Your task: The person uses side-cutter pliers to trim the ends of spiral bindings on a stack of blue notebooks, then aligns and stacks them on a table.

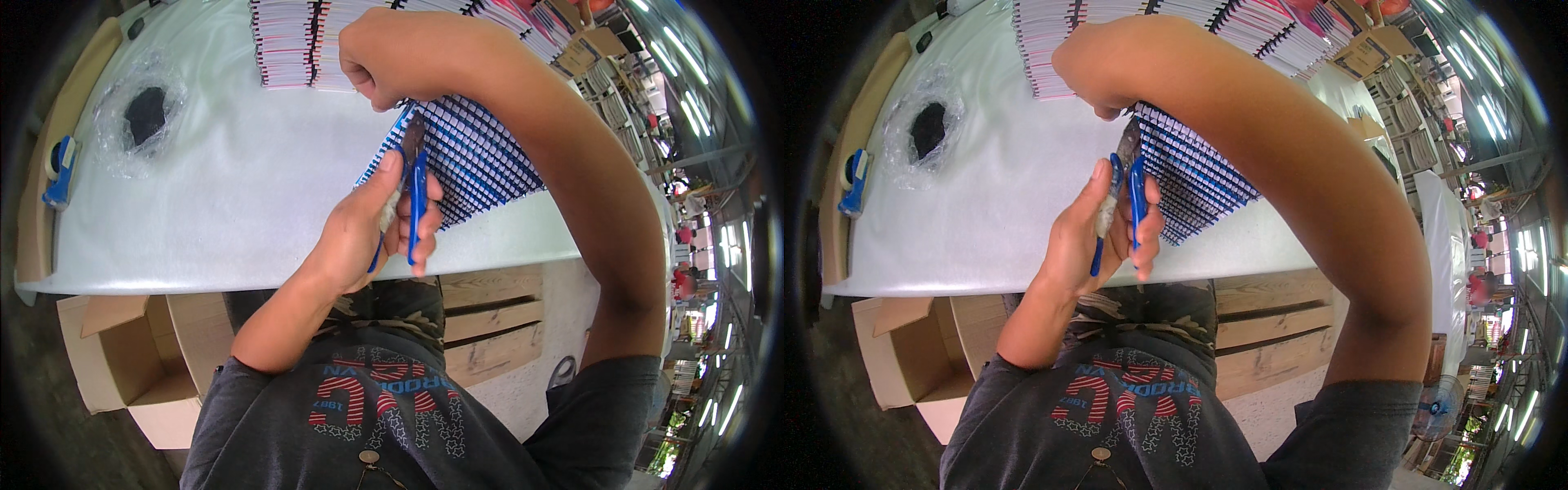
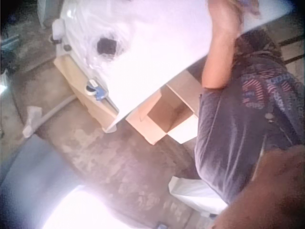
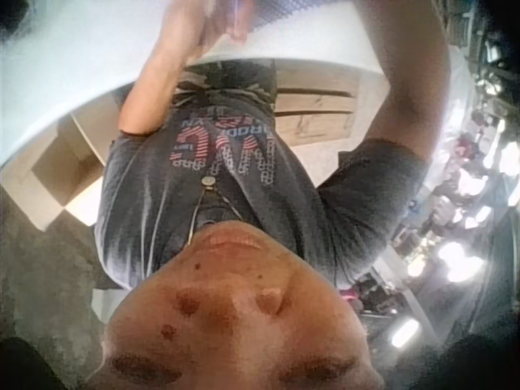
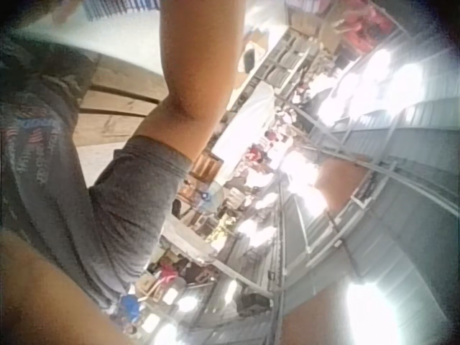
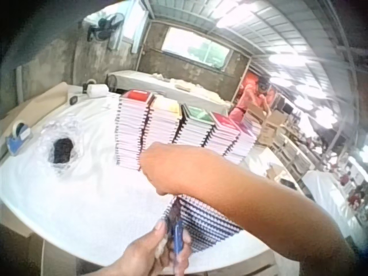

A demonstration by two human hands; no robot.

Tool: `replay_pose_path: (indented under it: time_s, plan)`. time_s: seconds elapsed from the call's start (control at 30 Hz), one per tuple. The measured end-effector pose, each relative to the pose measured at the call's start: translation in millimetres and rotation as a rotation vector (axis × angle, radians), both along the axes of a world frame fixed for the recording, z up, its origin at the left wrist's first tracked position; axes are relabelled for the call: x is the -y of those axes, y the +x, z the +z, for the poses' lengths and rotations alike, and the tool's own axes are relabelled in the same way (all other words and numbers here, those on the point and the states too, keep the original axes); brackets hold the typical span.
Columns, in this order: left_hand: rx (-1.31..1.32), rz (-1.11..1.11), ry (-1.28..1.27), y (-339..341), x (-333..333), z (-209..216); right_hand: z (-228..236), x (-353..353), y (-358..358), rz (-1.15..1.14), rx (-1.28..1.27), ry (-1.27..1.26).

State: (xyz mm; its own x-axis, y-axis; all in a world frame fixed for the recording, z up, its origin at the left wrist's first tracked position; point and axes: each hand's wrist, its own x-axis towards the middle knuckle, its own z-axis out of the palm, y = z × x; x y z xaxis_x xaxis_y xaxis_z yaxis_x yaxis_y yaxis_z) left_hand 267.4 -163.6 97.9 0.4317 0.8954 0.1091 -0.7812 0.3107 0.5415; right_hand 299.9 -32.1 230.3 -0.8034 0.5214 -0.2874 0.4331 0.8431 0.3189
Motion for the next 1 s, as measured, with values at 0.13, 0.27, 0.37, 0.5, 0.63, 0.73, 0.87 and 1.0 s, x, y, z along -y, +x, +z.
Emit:
replay_pose_path:
  time_s: [0.13, 0.27, 0.37, 0.5, 0.63, 0.73, 0.87, 1.0]
  plan:
    - [-0.081, 0.099, -0.105, 12.4, 4.5, 20.8, 3.6, 2.4, 3.1, -0.036, -0.010, -0.030]
    - [-0.094, 0.072, -0.047, 7.7, -4.2, 20.1, 1.8, 0.9, 2.9, -0.048, -0.026, -0.025]
    - [-0.096, 0.083, -0.088, 4.2, -10.6, 9.8, 1.8, 1.1, 4.1, -0.055, -0.033, -0.035]
    - [0.451, -0.208, 0.186, -2.2, -18.5, -22.9, -6.5, -3.0, -1.1, -0.016, -0.041, 0.035]
    - [-0.139, 0.159, -0.146, 17.1, 3.7, 32.1, -11.5, -10.8, 2.7, -0.043, -0.098, 0.020]
    - [-0.118, 0.160, -0.236, 16.8, -2.1, 43.4, -11.0, -6.8, -2.3, -0.066, -0.092, 0.076]
    - [-0.148, 0.116, 0.007, 1.5, -9.6, 14.6, -8.9, -2.0, -4.0, -0.116, -0.128, 0.050]
    - [0.047, 0.004, 0.070, -1.0, -9.2, 8.1, -8.8, -6.0, 2.2, -0.090, -0.326, 0.037]
